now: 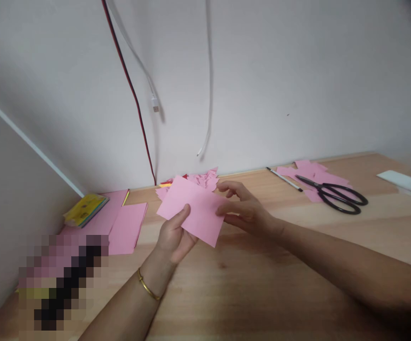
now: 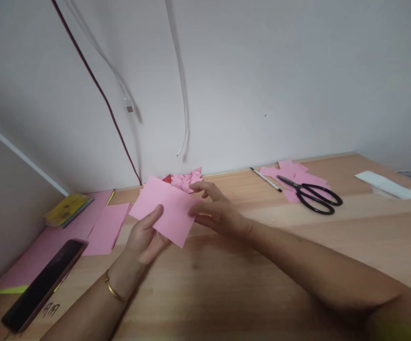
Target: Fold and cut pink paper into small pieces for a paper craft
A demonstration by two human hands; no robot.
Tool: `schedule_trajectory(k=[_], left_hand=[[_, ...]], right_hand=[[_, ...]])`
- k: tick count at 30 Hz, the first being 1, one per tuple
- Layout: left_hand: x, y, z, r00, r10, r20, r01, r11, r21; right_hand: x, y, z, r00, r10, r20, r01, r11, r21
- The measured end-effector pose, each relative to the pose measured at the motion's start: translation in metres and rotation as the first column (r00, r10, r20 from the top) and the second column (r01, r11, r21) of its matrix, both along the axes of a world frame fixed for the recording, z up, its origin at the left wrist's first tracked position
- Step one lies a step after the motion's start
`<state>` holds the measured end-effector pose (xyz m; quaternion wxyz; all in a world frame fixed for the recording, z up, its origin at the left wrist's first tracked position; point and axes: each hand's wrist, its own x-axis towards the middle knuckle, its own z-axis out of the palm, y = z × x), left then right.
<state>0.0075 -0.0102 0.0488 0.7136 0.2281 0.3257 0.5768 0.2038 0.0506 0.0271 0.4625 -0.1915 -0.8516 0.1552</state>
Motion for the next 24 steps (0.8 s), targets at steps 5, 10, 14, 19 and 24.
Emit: schedule_trajectory(k=[5, 10, 14, 19, 24], left_hand=[[0.003, 0.000, 0.004, 0.999, 0.012, 0.037, -0.015, 0.997, 0.073], [0.008, -0.001, 0.003, 1.000, 0.003, 0.028, -0.007, 0.992, 0.128], [0.015, -0.003, -0.006, 0.995, 0.097, -0.038, -0.089, 0.980, 0.176], [0.021, -0.004, -0.013, 0.990, 0.137, -0.038, -0.133, 0.986, 0.100], [0.016, 0.000, -0.012, 0.993, 0.120, 0.010, -0.120, 0.990, 0.078]], right_hand=[[-0.002, -0.005, 0.004, 0.996, 0.009, -0.094, -0.033, 0.967, -0.254], [-0.004, -0.009, 0.004, 0.994, -0.104, 0.023, 0.106, 0.946, -0.306], [-0.006, -0.011, 0.003, 0.977, -0.178, 0.114, 0.206, 0.928, -0.311], [-0.009, -0.016, 0.003, 0.967, -0.189, 0.169, 0.235, 0.919, -0.315], [-0.008, -0.018, 0.006, 0.995, -0.077, 0.067, 0.100, 0.875, -0.473]])
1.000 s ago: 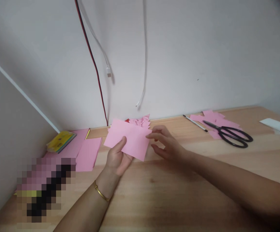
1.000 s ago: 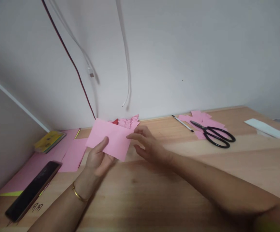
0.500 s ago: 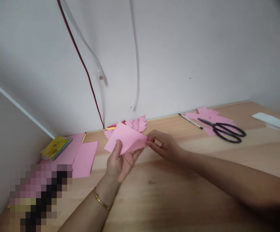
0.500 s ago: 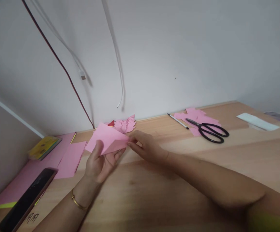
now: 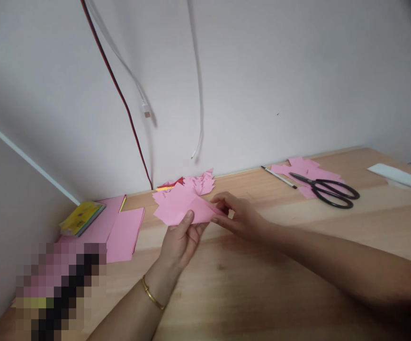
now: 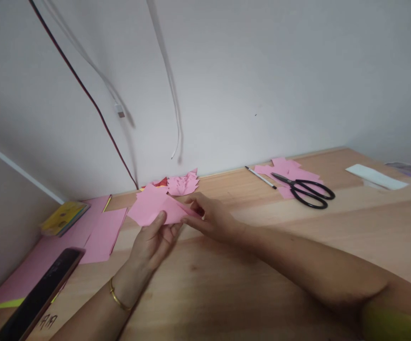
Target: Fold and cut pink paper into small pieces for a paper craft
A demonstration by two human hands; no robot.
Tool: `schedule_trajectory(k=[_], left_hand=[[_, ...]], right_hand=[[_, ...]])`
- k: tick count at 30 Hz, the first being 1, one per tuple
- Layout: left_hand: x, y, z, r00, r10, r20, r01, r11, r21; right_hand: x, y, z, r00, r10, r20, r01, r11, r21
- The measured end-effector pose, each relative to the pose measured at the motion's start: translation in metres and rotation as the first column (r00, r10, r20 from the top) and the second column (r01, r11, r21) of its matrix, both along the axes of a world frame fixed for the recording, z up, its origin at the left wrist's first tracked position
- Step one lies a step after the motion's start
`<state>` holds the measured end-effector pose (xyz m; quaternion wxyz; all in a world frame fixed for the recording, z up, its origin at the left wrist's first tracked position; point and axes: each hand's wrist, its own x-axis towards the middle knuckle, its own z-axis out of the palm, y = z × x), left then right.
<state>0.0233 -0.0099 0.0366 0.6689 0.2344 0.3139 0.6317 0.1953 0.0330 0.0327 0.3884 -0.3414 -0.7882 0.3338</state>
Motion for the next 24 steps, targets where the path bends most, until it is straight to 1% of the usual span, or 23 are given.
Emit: schedule_trajectory(k=[2, 4, 9, 12, 16, 20, 24], left_hand=[[-0.0017, 0.0013, -0.0004, 1.000, 0.003, 0.005, -0.003, 1.000, -0.011], [-0.0021, 0.0014, -0.0017, 1.000, -0.001, 0.002, 0.001, 1.000, -0.016], [0.0008, -0.0019, -0.0072, 0.997, -0.006, -0.078, 0.004, 1.000, -0.027], [0.0010, -0.0018, -0.0087, 0.993, 0.009, -0.118, -0.015, 0.999, -0.046], [-0.0024, 0.0019, -0.0064, 0.994, 0.056, -0.094, -0.065, 0.994, -0.086], [-0.0053, 0.0034, -0.0055, 0.996, 0.063, -0.060, -0.070, 0.989, -0.130], [-0.0034, 0.0008, -0.0069, 0.996, 0.066, -0.059, -0.074, 0.989, -0.130]], right_hand=[[0.0002, 0.0009, 0.0008, 0.999, 0.038, 0.023, -0.037, 0.997, -0.064], [0.0000, 0.0018, 0.0011, 0.999, 0.040, 0.035, -0.037, 0.995, -0.094], [-0.0005, 0.0004, 0.0026, 0.998, 0.038, 0.050, -0.033, 0.996, -0.086], [0.0002, -0.0022, 0.0053, 0.996, 0.073, 0.047, -0.068, 0.993, -0.096], [0.0008, -0.0038, 0.0059, 0.993, 0.110, 0.045, -0.104, 0.986, -0.128], [0.0007, -0.0033, 0.0026, 0.993, 0.115, 0.020, -0.111, 0.985, -0.130], [0.0008, -0.0038, 0.0021, 0.993, 0.114, -0.013, -0.114, 0.975, -0.192]])
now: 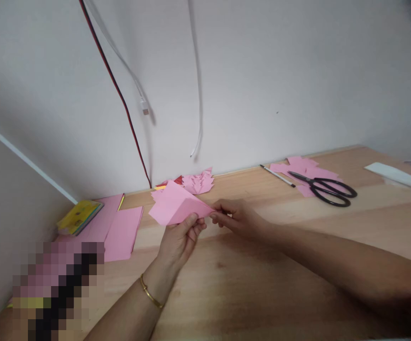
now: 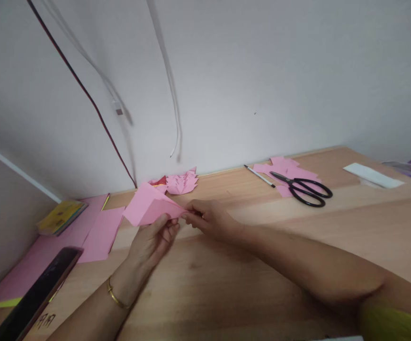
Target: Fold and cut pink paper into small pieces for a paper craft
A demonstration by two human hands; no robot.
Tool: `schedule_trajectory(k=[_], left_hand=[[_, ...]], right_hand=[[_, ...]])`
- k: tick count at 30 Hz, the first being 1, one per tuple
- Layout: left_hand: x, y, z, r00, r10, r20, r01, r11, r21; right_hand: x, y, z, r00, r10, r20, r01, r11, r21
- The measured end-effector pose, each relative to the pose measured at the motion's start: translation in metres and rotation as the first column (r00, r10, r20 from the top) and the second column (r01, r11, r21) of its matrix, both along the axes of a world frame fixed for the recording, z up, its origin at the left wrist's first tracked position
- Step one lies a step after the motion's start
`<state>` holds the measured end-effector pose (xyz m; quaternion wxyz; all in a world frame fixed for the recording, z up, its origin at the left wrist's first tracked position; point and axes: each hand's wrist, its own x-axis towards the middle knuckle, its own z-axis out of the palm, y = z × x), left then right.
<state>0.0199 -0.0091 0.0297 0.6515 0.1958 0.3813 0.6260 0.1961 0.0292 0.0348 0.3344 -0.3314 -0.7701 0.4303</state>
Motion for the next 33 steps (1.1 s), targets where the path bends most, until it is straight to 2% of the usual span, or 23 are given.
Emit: schedule_trajectory(k=[8, 18, 26, 33], left_hand=[[0.0036, -0.0002, 0.0017, 0.999, 0.049, 0.011, -0.049, 0.999, -0.011], [0.0029, -0.0005, 0.0029, 0.999, 0.019, 0.042, -0.020, 1.000, 0.012], [0.0002, 0.0028, 0.0005, 0.997, 0.010, 0.079, -0.009, 1.000, -0.011], [-0.0006, 0.0019, 0.0015, 0.997, 0.020, 0.075, -0.020, 1.000, -0.008]], right_hand=[[-0.0020, -0.0014, 0.0003, 0.999, -0.046, -0.013, 0.045, 0.999, -0.029], [-0.0005, -0.0018, -0.0003, 0.997, -0.062, 0.045, 0.057, 0.993, 0.102], [0.0007, -0.0030, 0.0004, 0.999, -0.035, 0.029, 0.032, 0.992, 0.123], [0.0000, -0.0029, -0.0044, 0.997, -0.061, 0.050, 0.055, 0.992, 0.118]])
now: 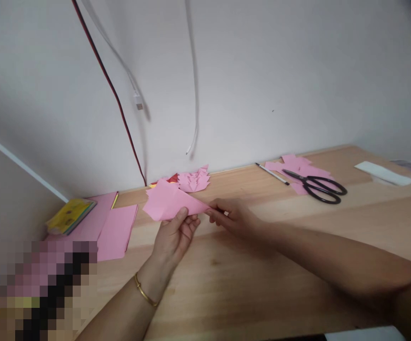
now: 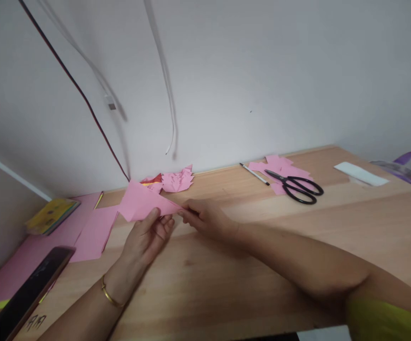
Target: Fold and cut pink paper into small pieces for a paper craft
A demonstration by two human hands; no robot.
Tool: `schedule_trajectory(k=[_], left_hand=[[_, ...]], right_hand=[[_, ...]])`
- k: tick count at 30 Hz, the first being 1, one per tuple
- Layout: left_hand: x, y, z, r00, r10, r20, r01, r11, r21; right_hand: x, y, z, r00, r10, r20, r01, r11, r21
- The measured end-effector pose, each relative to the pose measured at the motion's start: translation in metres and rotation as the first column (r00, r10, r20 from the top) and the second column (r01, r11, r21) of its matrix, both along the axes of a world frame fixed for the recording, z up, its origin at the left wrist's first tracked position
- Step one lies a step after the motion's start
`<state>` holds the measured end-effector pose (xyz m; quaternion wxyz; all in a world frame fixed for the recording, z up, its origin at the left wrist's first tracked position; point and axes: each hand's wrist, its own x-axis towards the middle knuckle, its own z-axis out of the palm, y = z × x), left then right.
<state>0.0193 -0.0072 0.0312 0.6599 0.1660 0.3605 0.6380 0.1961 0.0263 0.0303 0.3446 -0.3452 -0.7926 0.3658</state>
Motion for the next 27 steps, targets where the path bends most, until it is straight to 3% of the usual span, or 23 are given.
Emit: schedule_trajectory(k=[6, 14, 22, 27], left_hand=[[0.003, -0.002, -0.002, 0.998, -0.033, -0.058, 0.036, 0.998, 0.048], [0.005, -0.002, -0.005, 0.999, -0.011, -0.047, 0.011, 1.000, 0.004], [0.004, -0.001, -0.008, 0.997, -0.023, -0.078, 0.022, 1.000, -0.010], [0.007, -0.004, -0.012, 0.989, -0.061, -0.134, 0.067, 0.997, 0.046]], right_hand=[[-0.001, -0.001, -0.001, 1.000, 0.003, -0.017, -0.003, 0.999, -0.041], [-0.003, -0.003, 0.001, 1.000, 0.010, -0.025, -0.013, 0.995, -0.098], [-0.003, -0.001, 0.003, 0.998, 0.053, -0.019, -0.053, 0.998, -0.030], [-0.007, -0.002, 0.009, 0.999, -0.018, -0.032, 0.019, 0.999, 0.029]])
